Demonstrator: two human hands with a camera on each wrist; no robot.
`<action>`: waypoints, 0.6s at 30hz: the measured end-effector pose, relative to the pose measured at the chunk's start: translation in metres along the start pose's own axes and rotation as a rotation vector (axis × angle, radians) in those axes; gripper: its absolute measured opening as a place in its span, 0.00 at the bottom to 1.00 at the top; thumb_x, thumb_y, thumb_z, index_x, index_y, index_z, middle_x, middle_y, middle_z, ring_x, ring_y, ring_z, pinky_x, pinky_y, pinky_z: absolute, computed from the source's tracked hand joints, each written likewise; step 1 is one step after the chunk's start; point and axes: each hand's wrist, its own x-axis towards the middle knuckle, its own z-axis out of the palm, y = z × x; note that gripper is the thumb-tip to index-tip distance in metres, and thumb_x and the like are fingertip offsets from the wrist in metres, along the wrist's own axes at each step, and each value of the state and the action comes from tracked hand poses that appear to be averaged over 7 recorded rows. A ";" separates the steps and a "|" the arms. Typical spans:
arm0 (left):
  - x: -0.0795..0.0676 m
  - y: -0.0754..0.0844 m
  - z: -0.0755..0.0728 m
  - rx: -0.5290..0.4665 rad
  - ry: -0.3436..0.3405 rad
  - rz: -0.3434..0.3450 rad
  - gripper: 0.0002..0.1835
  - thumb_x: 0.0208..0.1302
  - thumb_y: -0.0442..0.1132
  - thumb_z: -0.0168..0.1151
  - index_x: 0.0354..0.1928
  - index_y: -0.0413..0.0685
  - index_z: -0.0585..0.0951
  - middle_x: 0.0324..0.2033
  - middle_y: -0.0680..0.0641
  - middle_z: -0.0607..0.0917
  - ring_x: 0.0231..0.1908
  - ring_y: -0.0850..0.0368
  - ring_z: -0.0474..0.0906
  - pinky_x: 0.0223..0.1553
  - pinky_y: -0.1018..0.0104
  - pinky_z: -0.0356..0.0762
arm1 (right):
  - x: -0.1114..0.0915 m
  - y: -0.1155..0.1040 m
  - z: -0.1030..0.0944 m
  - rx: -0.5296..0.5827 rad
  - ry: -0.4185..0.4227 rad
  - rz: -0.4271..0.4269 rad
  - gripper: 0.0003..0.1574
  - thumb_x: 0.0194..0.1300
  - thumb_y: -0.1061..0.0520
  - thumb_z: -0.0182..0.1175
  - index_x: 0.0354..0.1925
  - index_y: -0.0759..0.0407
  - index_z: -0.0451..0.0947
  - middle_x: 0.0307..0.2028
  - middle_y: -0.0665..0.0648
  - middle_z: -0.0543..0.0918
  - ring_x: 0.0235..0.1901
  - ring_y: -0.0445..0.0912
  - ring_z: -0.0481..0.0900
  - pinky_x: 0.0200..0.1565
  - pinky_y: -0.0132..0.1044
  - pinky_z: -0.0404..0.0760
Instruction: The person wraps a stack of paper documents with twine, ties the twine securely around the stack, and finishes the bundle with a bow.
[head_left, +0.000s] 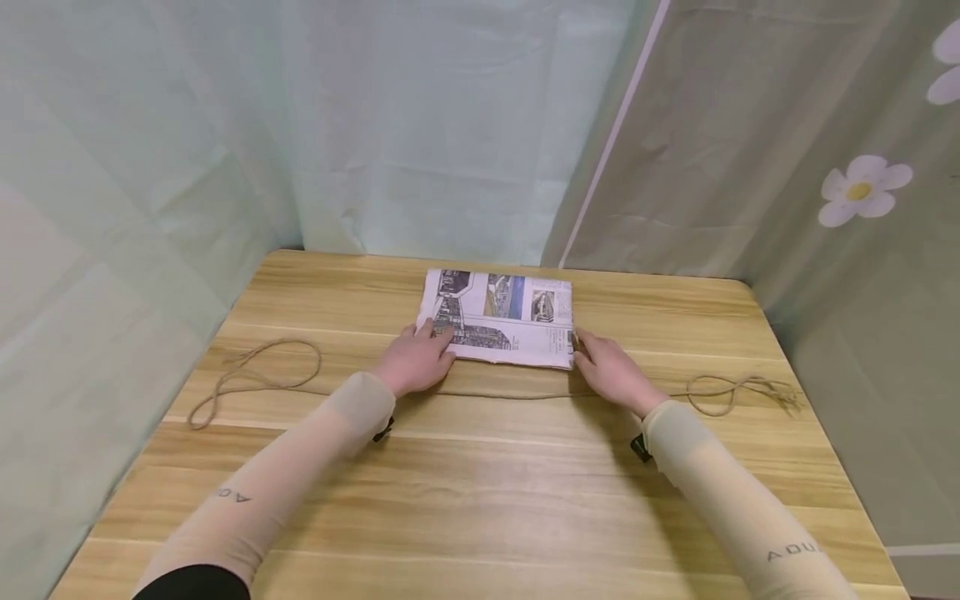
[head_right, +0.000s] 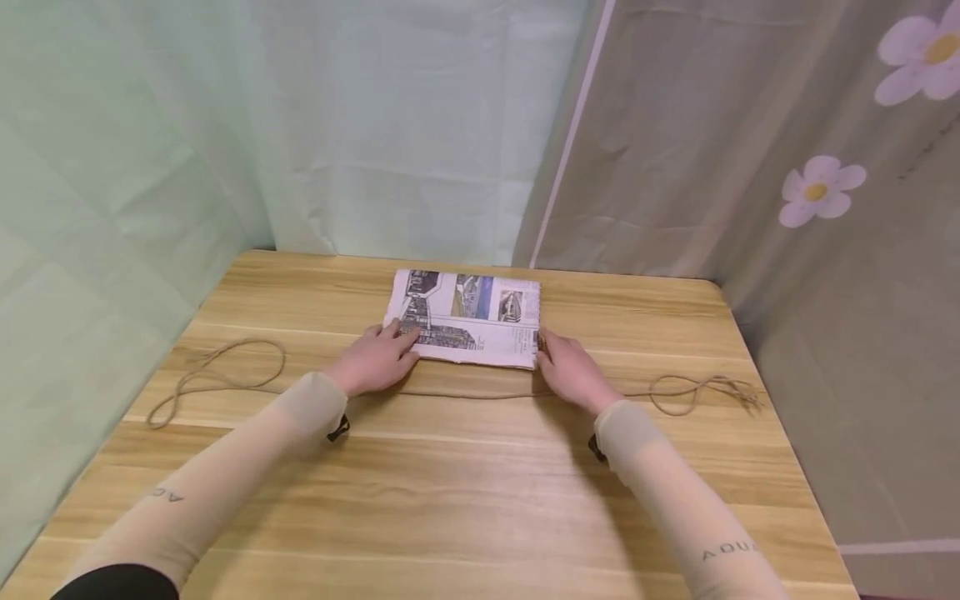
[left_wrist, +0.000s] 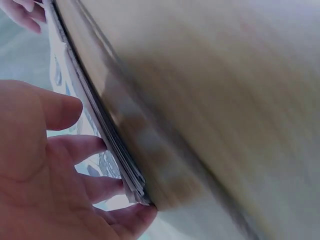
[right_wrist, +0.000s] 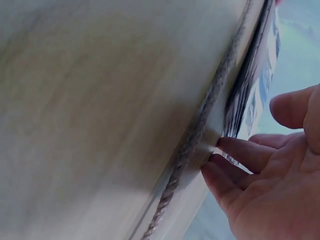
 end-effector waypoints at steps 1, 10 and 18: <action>0.001 0.003 0.001 -0.023 -0.005 0.016 0.32 0.81 0.54 0.41 0.79 0.45 0.60 0.77 0.30 0.52 0.75 0.27 0.47 0.74 0.36 0.44 | 0.000 0.001 -0.001 0.022 0.003 0.015 0.37 0.81 0.54 0.46 0.77 0.72 0.52 0.72 0.74 0.64 0.71 0.68 0.63 0.72 0.60 0.59; -0.003 -0.008 -0.011 -0.703 0.035 -0.085 0.37 0.79 0.48 0.44 0.80 0.35 0.48 0.79 0.32 0.46 0.78 0.37 0.39 0.77 0.43 0.37 | 0.004 -0.002 -0.011 0.508 -0.020 0.245 0.40 0.79 0.56 0.47 0.78 0.72 0.45 0.73 0.73 0.63 0.71 0.62 0.64 0.73 0.53 0.60; 0.003 -0.020 -0.014 -0.841 0.033 -0.119 0.33 0.81 0.44 0.42 0.78 0.32 0.52 0.77 0.33 0.54 0.77 0.38 0.47 0.77 0.46 0.45 | 0.015 -0.009 -0.020 1.057 0.022 0.478 0.38 0.80 0.62 0.45 0.78 0.74 0.42 0.56 0.64 0.70 0.49 0.45 0.72 0.60 0.36 0.76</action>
